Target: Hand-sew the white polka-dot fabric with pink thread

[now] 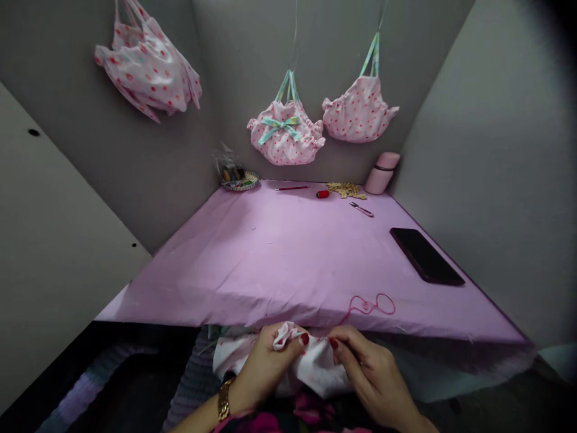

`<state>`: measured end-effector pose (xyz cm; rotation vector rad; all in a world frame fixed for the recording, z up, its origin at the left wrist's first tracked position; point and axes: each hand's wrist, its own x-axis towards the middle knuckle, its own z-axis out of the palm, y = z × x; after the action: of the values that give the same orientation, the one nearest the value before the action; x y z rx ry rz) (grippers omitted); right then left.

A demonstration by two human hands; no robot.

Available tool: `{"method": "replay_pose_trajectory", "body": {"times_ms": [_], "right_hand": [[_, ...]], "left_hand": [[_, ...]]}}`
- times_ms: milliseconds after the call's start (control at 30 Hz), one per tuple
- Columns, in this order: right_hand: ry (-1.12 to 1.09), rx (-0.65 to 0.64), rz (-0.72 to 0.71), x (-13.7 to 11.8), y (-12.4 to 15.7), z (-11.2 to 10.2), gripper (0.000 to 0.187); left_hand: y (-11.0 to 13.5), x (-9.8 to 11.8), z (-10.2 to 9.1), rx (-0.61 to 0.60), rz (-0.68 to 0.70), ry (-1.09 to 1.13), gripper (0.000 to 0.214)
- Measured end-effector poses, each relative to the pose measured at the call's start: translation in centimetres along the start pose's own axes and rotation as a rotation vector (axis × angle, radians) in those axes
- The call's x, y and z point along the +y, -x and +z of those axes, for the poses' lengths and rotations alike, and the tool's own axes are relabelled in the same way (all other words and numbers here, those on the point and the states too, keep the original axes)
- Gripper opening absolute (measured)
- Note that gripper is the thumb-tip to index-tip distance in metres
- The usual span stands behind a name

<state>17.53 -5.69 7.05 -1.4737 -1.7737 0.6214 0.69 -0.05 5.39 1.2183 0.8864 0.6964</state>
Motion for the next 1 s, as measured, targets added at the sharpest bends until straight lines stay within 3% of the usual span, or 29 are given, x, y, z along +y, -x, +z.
{"method": "replay_pose_trajectory", "body": {"times_ms": [267,1000], "right_hand": [[-0.132,-0.020,-0.026,0.30,0.15,0.71,0.023],[-0.070,-0.067,-0.039,0.40,0.11,0.60,0.027]], "left_hand": [[0.07,0.19,0.00,-0.029,0.027,-0.049,0.031],[0.10,-0.03,-0.11,-0.021,0.028,-0.016,0.026]]}}
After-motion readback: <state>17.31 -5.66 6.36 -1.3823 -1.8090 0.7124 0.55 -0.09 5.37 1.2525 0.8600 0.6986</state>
